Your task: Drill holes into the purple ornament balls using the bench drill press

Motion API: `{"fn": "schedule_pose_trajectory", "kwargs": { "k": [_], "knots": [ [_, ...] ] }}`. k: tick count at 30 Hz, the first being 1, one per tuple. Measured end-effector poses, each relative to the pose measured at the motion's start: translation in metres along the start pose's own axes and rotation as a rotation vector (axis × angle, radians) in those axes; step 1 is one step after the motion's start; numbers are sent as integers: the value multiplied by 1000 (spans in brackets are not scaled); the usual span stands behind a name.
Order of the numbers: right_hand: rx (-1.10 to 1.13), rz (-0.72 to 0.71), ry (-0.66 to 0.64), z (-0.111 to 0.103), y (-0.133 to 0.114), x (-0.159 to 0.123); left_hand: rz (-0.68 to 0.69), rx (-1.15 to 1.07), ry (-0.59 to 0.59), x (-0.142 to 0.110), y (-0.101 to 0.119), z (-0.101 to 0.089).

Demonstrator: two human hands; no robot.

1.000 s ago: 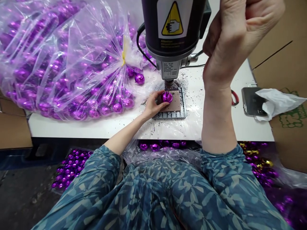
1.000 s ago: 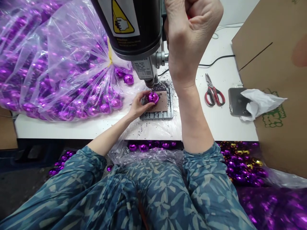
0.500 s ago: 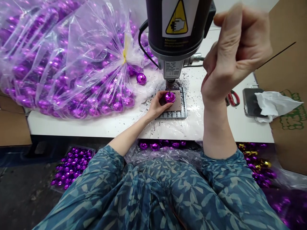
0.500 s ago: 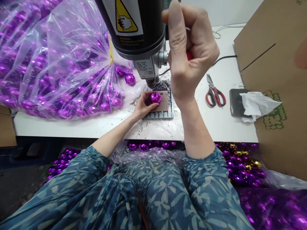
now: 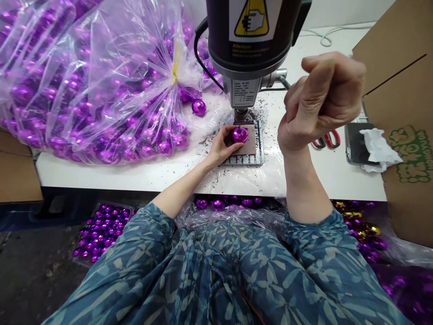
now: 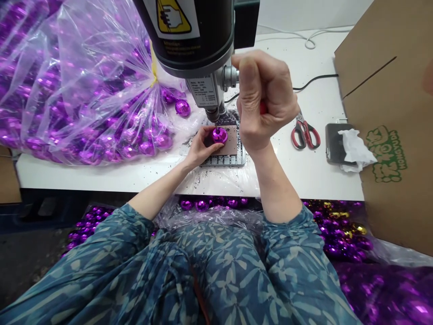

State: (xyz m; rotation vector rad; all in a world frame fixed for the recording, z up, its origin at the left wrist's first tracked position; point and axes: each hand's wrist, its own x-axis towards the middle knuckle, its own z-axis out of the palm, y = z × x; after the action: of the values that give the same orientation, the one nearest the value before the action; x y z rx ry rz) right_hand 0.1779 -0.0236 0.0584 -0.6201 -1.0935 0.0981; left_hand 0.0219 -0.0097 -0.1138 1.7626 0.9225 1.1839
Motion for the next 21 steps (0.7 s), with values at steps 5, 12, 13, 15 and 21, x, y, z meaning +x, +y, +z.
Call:
{"fn": "schedule_pose_trajectory", "kwargs": {
  "k": [5, 12, 13, 15, 21],
  "knots": [
    [115, -134, -76, -9, 10, -6, 45, 3, -7, 1, -4, 0],
    [68, -188, -79, -21, 28, -19, 39, -4, 10, 0, -3, 0],
    [63, -190, -76, -21, 27, -20, 40, -8, 10, 0, -3, 0],
    [69, -183, -53, -15, 19, -17, 44, -11, 9, 0, -4, 1],
    [92, 86, -70, 19, -19, 43, 57, 73, 67, -1, 0, 0]
  ]
}}
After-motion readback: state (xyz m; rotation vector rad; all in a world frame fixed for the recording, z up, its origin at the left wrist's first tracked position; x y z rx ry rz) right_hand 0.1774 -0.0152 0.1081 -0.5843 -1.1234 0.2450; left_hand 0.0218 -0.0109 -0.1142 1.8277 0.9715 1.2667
